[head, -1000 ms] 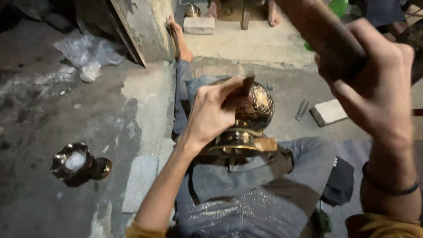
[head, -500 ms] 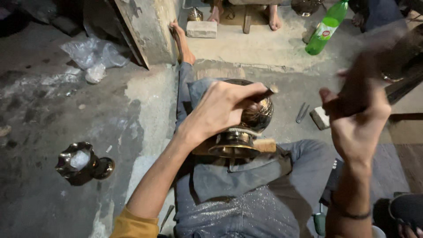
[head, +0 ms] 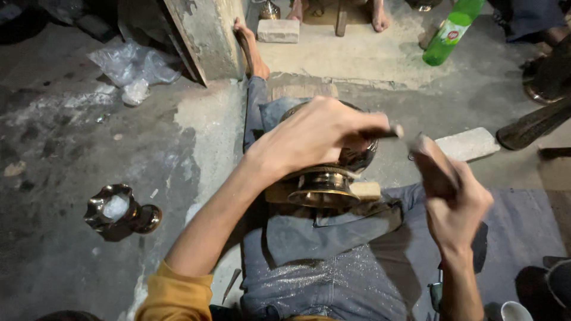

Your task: The person sits on the floor and uses a hammer and chisel to engrave a decorative pattern into a brass vessel resting on a wooden support. They repeatedly position the chisel and strike it with the hammer to create fine lines on the surface.

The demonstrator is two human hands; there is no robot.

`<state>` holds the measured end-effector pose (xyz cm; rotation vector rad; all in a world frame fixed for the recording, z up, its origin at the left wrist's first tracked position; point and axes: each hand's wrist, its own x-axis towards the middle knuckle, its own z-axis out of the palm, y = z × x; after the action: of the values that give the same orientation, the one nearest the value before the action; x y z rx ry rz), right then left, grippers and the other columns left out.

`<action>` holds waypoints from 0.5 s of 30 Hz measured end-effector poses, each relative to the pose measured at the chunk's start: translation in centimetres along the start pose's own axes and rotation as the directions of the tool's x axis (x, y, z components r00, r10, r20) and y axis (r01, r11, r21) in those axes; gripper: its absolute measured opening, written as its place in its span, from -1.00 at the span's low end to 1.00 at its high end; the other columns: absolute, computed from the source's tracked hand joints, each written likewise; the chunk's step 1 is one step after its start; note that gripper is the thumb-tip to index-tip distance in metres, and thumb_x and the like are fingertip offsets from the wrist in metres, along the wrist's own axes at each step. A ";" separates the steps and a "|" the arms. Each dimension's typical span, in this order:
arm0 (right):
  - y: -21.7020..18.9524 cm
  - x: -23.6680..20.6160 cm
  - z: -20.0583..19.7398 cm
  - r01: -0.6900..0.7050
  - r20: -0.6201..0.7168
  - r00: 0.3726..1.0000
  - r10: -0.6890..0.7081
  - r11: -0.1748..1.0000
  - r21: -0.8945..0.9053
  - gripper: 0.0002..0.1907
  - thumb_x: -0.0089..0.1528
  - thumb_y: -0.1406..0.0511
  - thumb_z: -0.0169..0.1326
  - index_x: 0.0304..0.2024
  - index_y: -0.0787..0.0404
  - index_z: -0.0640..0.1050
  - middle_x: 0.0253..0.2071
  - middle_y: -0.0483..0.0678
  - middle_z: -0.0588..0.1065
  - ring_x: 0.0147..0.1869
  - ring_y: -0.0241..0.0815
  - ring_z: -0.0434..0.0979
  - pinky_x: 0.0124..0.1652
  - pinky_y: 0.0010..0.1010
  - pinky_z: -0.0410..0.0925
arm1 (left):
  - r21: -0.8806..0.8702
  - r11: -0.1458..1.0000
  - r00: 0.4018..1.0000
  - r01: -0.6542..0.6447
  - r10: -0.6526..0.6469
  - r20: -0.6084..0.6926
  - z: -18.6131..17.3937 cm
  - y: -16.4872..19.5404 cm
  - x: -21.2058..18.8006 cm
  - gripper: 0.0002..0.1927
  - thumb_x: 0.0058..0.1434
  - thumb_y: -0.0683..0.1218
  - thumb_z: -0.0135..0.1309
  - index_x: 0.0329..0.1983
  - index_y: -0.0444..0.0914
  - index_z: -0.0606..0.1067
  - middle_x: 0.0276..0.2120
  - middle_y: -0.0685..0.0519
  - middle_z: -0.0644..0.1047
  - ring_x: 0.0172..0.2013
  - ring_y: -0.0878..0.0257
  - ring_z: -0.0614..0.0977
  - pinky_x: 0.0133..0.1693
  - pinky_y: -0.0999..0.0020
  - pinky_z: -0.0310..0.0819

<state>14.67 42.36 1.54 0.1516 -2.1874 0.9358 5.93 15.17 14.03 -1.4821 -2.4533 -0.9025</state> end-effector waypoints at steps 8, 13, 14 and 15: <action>11.8 -14.6 2.1 -0.419 -0.114 0.882 0.458 0.870 0.259 -0.77 0.38 0.45 0.26 -0.02 0.41 0.47 -0.17 -0.03 0.51 -0.06 -0.28 0.52 0.03 -0.42 0.38 | -0.499 0.867 0.782 0.007 -0.316 -0.538 3.5 -0.9 -5.7 -0.80 0.44 -0.28 0.06 0.10 -0.31 0.52 -0.17 0.02 0.70 -0.13 0.29 0.77 0.03 0.38 0.72; 13.1 -12.7 2.5 -0.372 -0.009 0.915 0.403 0.854 0.363 -0.60 0.32 0.44 0.25 0.09 0.34 0.34 -0.07 -0.08 0.48 0.02 -0.29 0.54 0.06 -0.47 0.39 | -0.355 0.927 0.669 0.122 -0.341 -0.661 5.6 -0.9 -5.6 -0.89 0.39 -0.23 0.16 -0.05 -0.26 0.53 -0.23 0.07 0.70 -0.21 0.32 0.77 -0.15 0.46 0.70; 12.3 -10.7 2.6 -0.321 0.016 0.937 0.348 0.847 0.423 -0.63 0.33 0.43 0.22 0.09 0.33 0.35 -0.11 -0.10 0.45 -0.06 -0.32 0.51 0.01 -0.49 0.41 | -0.251 0.961 0.657 0.114 -0.262 -0.707 5.6 -0.9 -5.5 -0.89 0.38 -0.21 0.18 -0.05 -0.24 0.53 -0.23 0.08 0.70 -0.22 0.33 0.76 -0.16 0.47 0.68; 11.1 -8.5 2.7 -0.271 0.040 0.957 0.288 0.832 0.483 -0.66 0.33 0.43 0.19 0.08 0.31 0.36 -0.16 -0.13 0.42 -0.13 -0.35 0.48 -0.05 -0.50 0.42 | -0.256 0.961 0.646 0.105 -0.262 -0.717 5.6 -0.8 -5.5 -0.87 0.37 -0.23 0.17 -0.05 -0.26 0.52 -0.23 0.06 0.69 -0.21 0.30 0.77 -0.15 0.45 0.67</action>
<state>15.11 47.19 -11.82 0.0480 -1.9288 1.6375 9.12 13.81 6.94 -0.6455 -1.9173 -1.4647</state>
